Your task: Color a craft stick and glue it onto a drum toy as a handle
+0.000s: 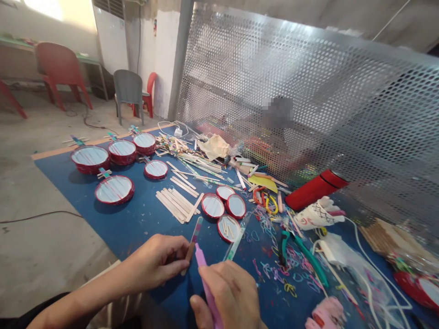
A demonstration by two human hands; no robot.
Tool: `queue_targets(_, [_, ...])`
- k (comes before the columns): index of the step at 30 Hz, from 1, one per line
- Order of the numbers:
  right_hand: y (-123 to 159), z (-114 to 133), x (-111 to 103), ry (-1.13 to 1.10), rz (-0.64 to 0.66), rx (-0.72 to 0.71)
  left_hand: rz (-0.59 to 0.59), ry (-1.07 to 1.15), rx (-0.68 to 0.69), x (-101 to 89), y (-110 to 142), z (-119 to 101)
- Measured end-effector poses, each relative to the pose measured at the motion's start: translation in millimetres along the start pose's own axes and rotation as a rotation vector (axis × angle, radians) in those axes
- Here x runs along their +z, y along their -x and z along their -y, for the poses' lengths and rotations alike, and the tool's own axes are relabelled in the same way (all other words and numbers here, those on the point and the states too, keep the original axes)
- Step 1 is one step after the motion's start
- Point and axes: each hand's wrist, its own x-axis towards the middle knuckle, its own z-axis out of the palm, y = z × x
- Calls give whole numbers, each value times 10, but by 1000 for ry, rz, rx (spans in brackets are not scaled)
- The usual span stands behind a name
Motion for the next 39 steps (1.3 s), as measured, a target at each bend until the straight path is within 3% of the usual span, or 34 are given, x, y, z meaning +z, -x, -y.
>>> queue_targets(12, [-28, 39, 25, -14, 1, 44, 7, -17, 21, 0, 4, 0])
queue_targets(21, [-56, 35, 17, 3, 24, 21, 3, -36, 14, 5, 8, 3])
queue_targets(36, [-47, 34, 84, -8, -64, -16, -7, -54, 40, 14, 11, 20])
queue_targets(39, [-50, 20, 53, -3, -28, -12, -6, -45, 39, 10, 19, 4])
